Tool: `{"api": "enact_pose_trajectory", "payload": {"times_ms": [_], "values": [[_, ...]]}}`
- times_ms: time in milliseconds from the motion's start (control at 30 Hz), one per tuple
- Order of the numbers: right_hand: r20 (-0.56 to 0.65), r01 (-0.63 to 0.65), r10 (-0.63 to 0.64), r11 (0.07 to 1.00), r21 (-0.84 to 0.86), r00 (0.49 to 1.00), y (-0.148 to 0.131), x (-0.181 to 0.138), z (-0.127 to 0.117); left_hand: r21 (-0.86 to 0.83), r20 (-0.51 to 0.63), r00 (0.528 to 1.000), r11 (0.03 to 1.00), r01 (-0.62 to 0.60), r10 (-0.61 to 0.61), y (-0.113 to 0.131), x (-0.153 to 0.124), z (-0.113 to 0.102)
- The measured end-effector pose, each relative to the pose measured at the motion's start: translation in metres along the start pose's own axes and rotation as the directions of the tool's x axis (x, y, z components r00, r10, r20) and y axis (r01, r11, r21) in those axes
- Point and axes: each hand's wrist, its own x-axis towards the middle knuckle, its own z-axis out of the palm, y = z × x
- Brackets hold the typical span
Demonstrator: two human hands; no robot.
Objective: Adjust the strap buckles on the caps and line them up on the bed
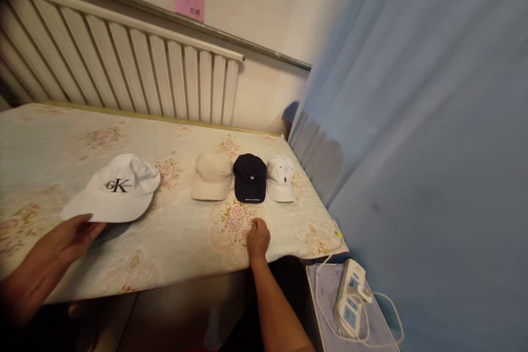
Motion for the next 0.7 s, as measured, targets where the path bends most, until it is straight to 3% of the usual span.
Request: {"api": "enact_pose_trajectory", "payload": {"times_ms": [67, 233, 500, 600, 700], "values": [[0.004, -0.005, 0.005, 1.000, 0.015, 1.000, 0.000, 0.000, 0.000, -0.084, -0.077, 0.993, 0.993, 0.084, -0.090, 0.004, -0.003, 0.011], [0.009, -0.032, 0.031, 0.997, 0.070, 0.999, -0.001, -0.001, -0.001, -0.169, 0.111, 0.994, 0.986, 0.010, 0.009, 0.017, -0.024, 0.040], [0.030, -0.152, 0.150, 0.950, 0.271, 0.988, -0.008, -0.001, -0.007, -0.275, 0.261, 0.951, 0.957, -0.090, 0.164, 0.021, -0.088, 0.078], [0.114, -0.248, 0.221, 0.883, 0.399, 0.969, -0.019, -0.004, -0.006, -0.290, 0.235, 0.960, 0.954, -0.081, 0.153, 0.008, -0.104, 0.081], [0.279, -0.366, 0.251, 0.768, 0.526, 0.927, -0.041, -0.015, 0.001, -0.236, 0.248, 0.960, 0.969, -0.071, 0.130, -0.009, -0.117, 0.082]]}}
